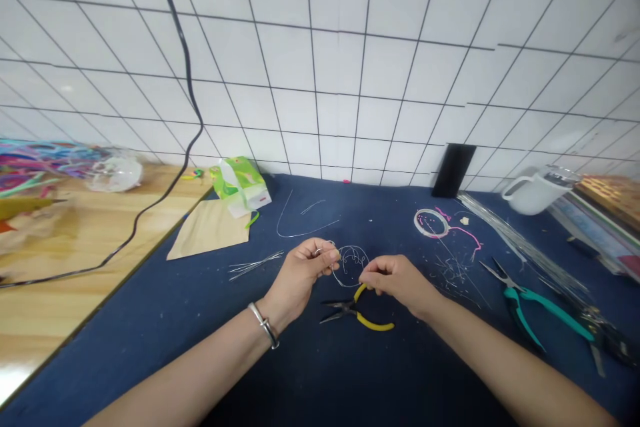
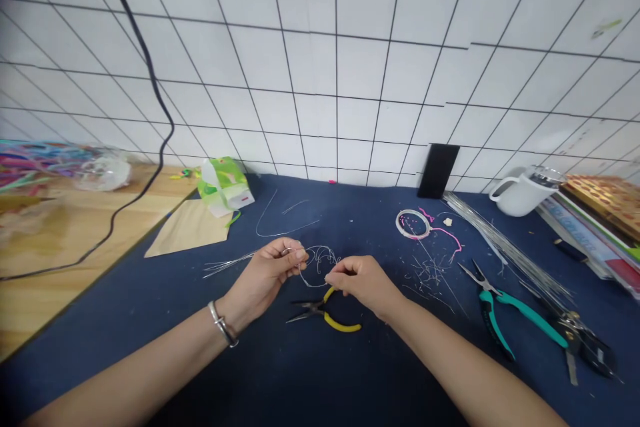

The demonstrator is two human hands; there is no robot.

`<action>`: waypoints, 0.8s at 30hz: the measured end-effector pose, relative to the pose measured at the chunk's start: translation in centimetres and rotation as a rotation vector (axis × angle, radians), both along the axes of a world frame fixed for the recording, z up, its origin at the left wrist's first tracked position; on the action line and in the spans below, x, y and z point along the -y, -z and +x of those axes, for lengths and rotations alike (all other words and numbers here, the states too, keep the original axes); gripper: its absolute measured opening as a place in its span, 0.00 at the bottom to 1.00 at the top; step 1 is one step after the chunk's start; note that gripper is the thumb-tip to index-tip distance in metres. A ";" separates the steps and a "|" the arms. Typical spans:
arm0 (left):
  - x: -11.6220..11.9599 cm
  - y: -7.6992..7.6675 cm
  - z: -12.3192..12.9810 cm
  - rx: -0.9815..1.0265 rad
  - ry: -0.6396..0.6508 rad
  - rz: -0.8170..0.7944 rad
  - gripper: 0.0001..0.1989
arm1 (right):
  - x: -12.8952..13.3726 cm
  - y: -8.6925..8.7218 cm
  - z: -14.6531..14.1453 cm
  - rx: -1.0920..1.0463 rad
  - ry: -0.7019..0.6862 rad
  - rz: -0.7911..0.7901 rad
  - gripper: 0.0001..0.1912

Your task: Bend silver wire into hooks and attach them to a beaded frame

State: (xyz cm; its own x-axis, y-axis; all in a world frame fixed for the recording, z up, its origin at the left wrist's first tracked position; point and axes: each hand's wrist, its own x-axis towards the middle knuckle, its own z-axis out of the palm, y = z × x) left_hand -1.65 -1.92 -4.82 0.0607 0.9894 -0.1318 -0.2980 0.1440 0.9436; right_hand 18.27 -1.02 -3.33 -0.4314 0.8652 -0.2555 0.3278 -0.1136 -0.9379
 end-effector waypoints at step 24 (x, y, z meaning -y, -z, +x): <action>0.8 0.2 -0.5 -0.150 0.188 -0.073 0.07 | -0.7 0.5 0.4 -0.063 -0.024 -0.191 0.15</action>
State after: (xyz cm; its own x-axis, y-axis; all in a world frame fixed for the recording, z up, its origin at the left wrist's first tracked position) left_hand -2.17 -2.72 -5.04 0.2169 0.9503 -0.2233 -0.1175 0.2525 0.9604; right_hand 18.64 -0.33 -3.84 -0.4716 0.7929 -0.3859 0.2743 -0.2840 -0.9187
